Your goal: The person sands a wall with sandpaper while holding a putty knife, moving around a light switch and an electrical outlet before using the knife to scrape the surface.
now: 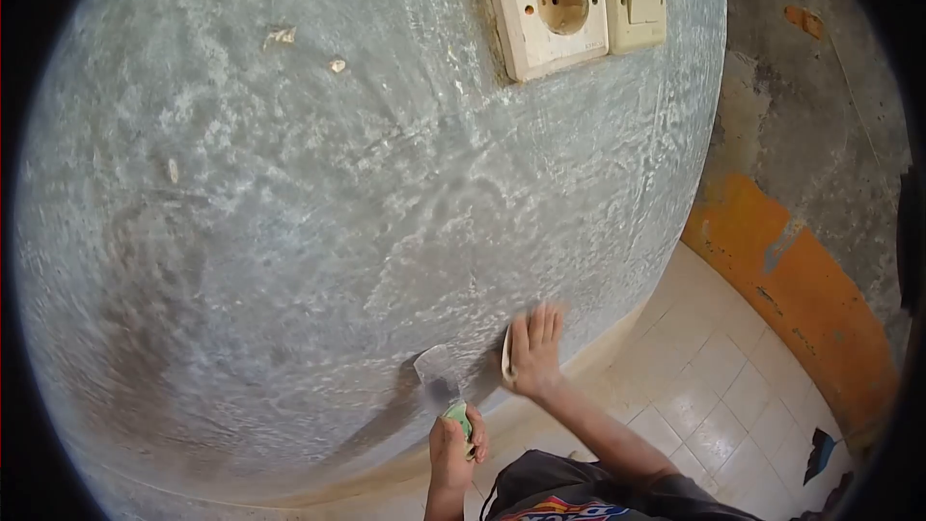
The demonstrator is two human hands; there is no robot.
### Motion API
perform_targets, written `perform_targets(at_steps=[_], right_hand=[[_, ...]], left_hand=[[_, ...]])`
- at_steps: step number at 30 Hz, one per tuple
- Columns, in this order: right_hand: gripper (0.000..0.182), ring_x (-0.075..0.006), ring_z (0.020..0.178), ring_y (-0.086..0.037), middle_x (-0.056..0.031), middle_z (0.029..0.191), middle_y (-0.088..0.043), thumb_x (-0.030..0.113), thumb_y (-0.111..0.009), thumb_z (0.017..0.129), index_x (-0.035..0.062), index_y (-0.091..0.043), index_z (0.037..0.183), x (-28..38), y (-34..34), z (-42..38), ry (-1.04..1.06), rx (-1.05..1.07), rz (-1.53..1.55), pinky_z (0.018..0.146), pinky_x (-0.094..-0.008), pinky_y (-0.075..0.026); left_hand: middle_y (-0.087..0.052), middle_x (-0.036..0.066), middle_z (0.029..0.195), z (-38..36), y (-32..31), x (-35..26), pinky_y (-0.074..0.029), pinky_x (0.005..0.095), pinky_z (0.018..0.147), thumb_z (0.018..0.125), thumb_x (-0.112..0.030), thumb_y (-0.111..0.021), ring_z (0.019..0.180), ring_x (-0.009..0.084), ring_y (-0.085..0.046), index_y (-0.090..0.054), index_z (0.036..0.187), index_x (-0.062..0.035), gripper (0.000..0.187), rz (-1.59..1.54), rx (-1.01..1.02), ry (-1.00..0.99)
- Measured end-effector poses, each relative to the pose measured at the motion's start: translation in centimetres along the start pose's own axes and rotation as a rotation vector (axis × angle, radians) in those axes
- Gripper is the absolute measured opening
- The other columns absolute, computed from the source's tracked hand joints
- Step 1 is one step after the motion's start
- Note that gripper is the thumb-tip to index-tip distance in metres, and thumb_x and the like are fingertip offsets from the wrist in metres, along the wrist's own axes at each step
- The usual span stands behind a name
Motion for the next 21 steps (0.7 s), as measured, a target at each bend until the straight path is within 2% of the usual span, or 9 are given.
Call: perform_targets(at_steps=[4, 6, 9, 11, 12, 14, 15, 18, 21], right_hand=[[0.065, -0.0487, 0.132, -0.026, -0.0326, 0.140, -0.030, 0.030, -0.061, 0.079, -0.0003, -0.043, 0.133, 1.5, 6.7, 10.7, 0.061, -0.155, -0.026, 0.106, -0.0625, -0.014], [0.072, -0.0499, 0.138, -0.009, -0.0370, 0.147, -0.012, 0.029, -0.047, 0.087, -0.0103, -0.020, 0.141, 2.1, 7.5, 12.1, 0.157, -0.187, -0.129, 0.110, -0.0597, -0.005], [0.076, -0.0548, 0.136, -0.008, -0.0373, 0.146, -0.012, 0.031, -0.049, 0.086, -0.0102, -0.018, 0.142, 1.1, 3.3, 6.2, 0.117, -0.168, -0.094, 0.108, -0.0637, -0.005], [0.077, -0.0568, 0.135, -0.006, -0.0370, 0.147, -0.005, 0.028, -0.053, 0.083, -0.0120, -0.019, 0.139, 0.1, -1.5, -1.0, 0.085, -0.089, -0.039, 0.106, -0.0680, -0.005], [0.077, -0.0568, 0.135, -0.006, -0.0370, 0.147, -0.005, 0.028, -0.053, 0.083, -0.0120, -0.019, 0.139, -0.2, -1.6, -2.4, 0.085, -0.094, -0.045, 0.106, -0.0680, -0.005], [0.078, -0.0578, 0.134, -0.005, -0.0366, 0.148, -0.005, 0.028, -0.056, 0.082, -0.0130, -0.020, 0.138, -1.2, -2.5, -3.6, 0.016, 0.044, 0.042, 0.105, -0.0690, -0.006], [0.077, -0.0564, 0.135, -0.006, -0.0360, 0.148, -0.005, 0.024, -0.055, 0.083, -0.0129, -0.018, 0.140, -1.4, -0.9, -1.1, 0.038, -0.061, 0.019, 0.106, -0.0667, -0.005], [0.073, -0.0531, 0.137, -0.010, -0.0377, 0.146, -0.013, 0.023, -0.058, 0.083, -0.0070, -0.026, 0.141, -0.9, 7.5, 9.9, -0.025, -0.213, 0.068, 0.108, -0.0615, -0.006], [0.074, -0.0518, 0.137, -0.010, -0.0357, 0.147, -0.013, 0.023, -0.058, 0.082, -0.0067, -0.024, 0.142, -1.1, 8.2, 11.3, -0.017, -0.233, 0.047, 0.109, -0.0604, -0.006]], left_hand=[[-0.044, 0.001, 0.063, 0.3, 0.4, -0.1, -0.032, 0.0233, 0.039, 0.089, -0.058, -0.048, 0.046, 0.0096, -0.041, -0.048, 0.096, -0.0041, 0.055, -0.010, 0.022, 0.021], [-0.044, 0.001, 0.063, 0.4, 0.6, 0.0, -0.032, 0.0232, 0.039, 0.089, -0.058, -0.048, 0.046, 0.0096, -0.041, -0.048, 0.097, -0.0038, 0.055, -0.011, 0.045, 0.015], [-0.044, 0.001, 0.063, 0.4, 1.0, 0.1, -0.032, 0.0231, 0.039, 0.089, -0.058, -0.049, 0.046, 0.0097, -0.041, -0.048, 0.097, -0.0035, 0.055, -0.011, 0.037, 0.029], [-0.044, 0.001, 0.063, 0.6, 0.9, 0.2, -0.032, 0.0232, 0.039, 0.089, -0.057, -0.049, 0.046, 0.0098, -0.041, -0.048, 0.097, -0.0032, 0.055, -0.016, 0.052, 0.025], [-0.044, 0.001, 0.063, 0.6, 0.9, 0.3, -0.032, 0.0233, 0.039, 0.089, -0.057, -0.049, 0.046, 0.0100, -0.041, -0.048, 0.097, -0.0030, 0.055, -0.018, 0.062, 0.024], [-0.044, 0.002, 0.065, 0.7, 0.9, 0.3, -0.033, 0.0228, 0.041, 0.091, -0.055, -0.047, 0.048, 0.0095, -0.042, -0.047, 0.100, -0.0021, 0.054, -0.026, 0.100, 0.032], [-0.045, 0.002, 0.067, 0.7, 0.7, 0.3, -0.034, 0.0223, 0.043, 0.093, -0.053, -0.044, 0.050, 0.0090, -0.043, -0.047, 0.102, -0.0012, 0.053, -0.037, 0.129, 0.041], [-0.045, 0.002, 0.067, 0.7, 0.5, 0.4, -0.034, 0.0225, 0.044, 0.093, -0.053, -0.045, 0.050, 0.0092, -0.043, -0.047, 0.103, -0.0013, 0.052, -0.034, 0.139, 0.074], [-0.045, 0.002, 0.066, 1.1, 0.3, 0.8, -0.034, 0.0231, 0.043, 0.093, -0.053, -0.045, 0.049, 0.0094, -0.043, -0.046, 0.102, -0.0014, 0.052, -0.006, 0.142, 0.071]])
Point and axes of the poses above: each hand's wrist, its own z-axis towards the middle knuckle, its own y-axis out of the back of the hand, x = y × z, the point moved 6 cm from there along z, towards the middle knuckle
